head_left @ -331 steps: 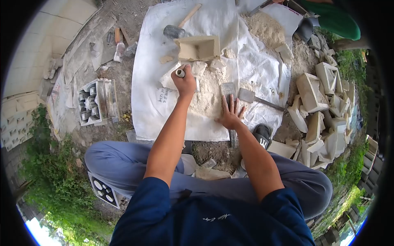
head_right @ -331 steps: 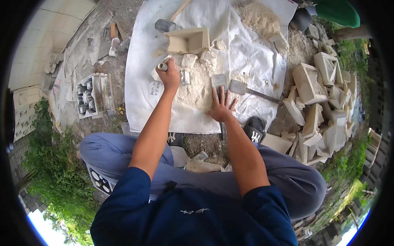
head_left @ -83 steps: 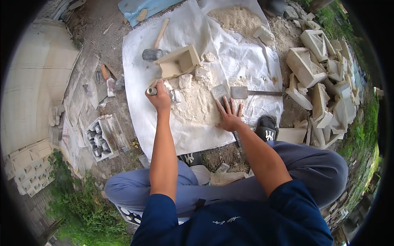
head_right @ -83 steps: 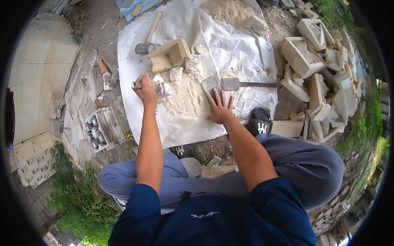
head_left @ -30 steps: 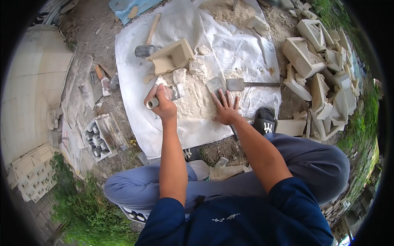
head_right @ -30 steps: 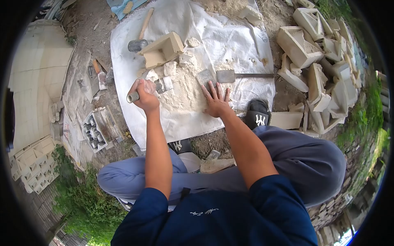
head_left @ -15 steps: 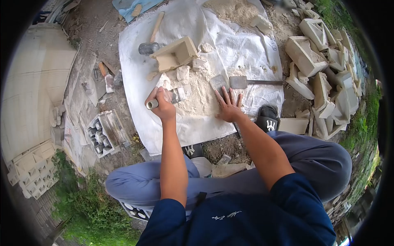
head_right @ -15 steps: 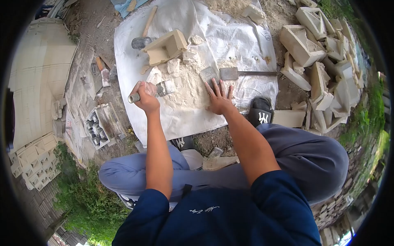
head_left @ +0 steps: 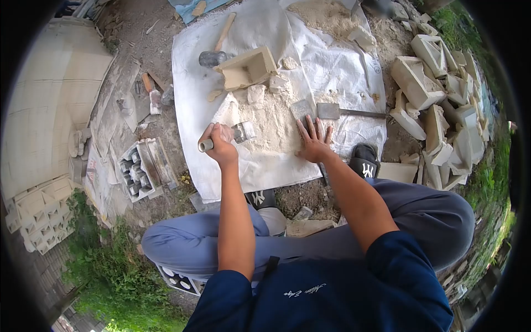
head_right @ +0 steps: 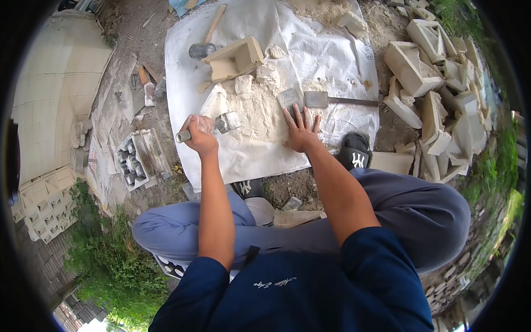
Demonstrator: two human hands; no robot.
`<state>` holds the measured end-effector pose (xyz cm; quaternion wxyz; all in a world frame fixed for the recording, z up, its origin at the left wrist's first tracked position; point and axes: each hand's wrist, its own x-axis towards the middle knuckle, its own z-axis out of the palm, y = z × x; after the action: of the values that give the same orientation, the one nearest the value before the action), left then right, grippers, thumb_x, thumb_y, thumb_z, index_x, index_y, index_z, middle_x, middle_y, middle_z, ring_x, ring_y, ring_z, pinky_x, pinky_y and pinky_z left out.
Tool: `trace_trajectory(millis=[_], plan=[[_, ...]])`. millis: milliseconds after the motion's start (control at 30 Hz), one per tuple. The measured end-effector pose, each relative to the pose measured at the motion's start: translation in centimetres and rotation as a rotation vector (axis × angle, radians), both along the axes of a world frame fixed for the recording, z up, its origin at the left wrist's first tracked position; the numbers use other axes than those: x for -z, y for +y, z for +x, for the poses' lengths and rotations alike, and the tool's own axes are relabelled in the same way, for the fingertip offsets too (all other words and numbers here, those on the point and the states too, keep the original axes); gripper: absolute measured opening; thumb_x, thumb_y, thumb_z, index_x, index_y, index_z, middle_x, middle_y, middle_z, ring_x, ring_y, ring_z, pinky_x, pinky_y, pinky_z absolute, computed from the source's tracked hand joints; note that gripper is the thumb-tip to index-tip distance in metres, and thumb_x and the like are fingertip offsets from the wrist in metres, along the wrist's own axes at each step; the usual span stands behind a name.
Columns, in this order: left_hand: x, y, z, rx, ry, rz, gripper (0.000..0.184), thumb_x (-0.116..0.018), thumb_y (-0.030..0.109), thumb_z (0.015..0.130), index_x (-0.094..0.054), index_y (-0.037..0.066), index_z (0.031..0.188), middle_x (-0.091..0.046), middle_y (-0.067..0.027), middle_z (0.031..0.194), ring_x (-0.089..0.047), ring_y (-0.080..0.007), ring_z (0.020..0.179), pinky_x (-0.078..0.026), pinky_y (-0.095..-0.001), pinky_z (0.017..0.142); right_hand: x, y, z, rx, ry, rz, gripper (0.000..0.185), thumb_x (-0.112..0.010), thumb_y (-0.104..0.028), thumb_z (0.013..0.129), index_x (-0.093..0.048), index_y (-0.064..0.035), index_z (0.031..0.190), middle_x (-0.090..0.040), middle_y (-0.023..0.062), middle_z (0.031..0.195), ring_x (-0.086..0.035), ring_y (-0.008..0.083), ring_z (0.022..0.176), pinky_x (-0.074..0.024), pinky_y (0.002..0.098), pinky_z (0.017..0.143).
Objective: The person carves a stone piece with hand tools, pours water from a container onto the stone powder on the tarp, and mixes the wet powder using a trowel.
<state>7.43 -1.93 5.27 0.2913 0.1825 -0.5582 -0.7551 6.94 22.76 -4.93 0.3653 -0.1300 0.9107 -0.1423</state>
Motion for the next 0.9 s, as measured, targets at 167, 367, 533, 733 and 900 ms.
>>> trace_trajectory(millis=[167, 367, 533, 733, 900], plan=[[6.9, 0.4, 2.2, 0.071, -0.116, -0.349, 0.034, -0.052, 0.006, 0.09, -0.036, 0.008, 0.061, -0.035, -0.0004, 0.052, -0.034, -0.0134, 0.044, -0.028, -0.03, 0.046, -0.1, -0.2, 0.0, 0.002, -0.003, 0.016, 0.113, -0.072, -0.052, 0.083, 0.007, -0.0335, 0.162, 0.015, 0.0042, 0.17, 0.013, 0.0333, 0.156, 0.0091, 0.0691, 0.117], [0.9, 0.8, -0.5, -0.166, -0.093, 0.098, 0.039, -0.054, 0.006, 0.09, -0.033, 0.011, 0.058, -0.037, -0.0003, 0.051, -0.033, -0.0133, 0.044, -0.027, -0.0309, 0.046, 0.5, -0.1, -0.3, -0.011, -0.021, 0.013, 0.115, -0.073, -0.054, 0.081, 0.007, -0.0346, 0.162, 0.015, 0.0041, 0.17, 0.013, 0.0335, 0.156, 0.0091, 0.069, 0.117], [-2.2, -0.2, 0.3, -0.024, 0.066, -0.003, 0.038, -0.054, 0.003, 0.091, -0.033, 0.009, 0.06, -0.033, 0.0002, 0.053, -0.032, -0.0122, 0.046, -0.027, -0.0321, 0.048, 0.5, -0.2, -0.1, -0.005, -0.011, 0.029, 0.115, -0.073, -0.052, 0.082, 0.009, -0.0361, 0.161, 0.016, 0.0037, 0.17, 0.014, 0.0329, 0.155, 0.0091, 0.0688, 0.117], [5.4, 0.7, -0.7, -0.029, -0.045, -0.085, 0.034, -0.053, 0.0, 0.09, -0.035, 0.008, 0.063, -0.036, 0.0003, 0.055, -0.032, -0.0114, 0.046, -0.032, -0.0312, 0.05, 0.2, 0.0, -0.4, -0.019, -0.048, 0.02, 0.118, -0.074, -0.055, 0.081, 0.01, -0.0322, 0.162, 0.019, 0.006, 0.169, 0.017, 0.0334, 0.155, 0.0112, 0.0683, 0.117], [1.0, 0.8, -3.6, -0.049, -0.159, 0.013, 0.038, -0.051, 0.006, 0.091, -0.03, 0.011, 0.06, -0.031, 0.0016, 0.052, -0.028, -0.0113, 0.043, -0.024, -0.0307, 0.045, 0.1, -0.1, -0.7, -0.008, -0.039, 0.026, 0.113, -0.073, -0.053, 0.083, 0.007, -0.0354, 0.162, 0.015, 0.0043, 0.17, 0.013, 0.0335, 0.156, 0.0095, 0.069, 0.117]])
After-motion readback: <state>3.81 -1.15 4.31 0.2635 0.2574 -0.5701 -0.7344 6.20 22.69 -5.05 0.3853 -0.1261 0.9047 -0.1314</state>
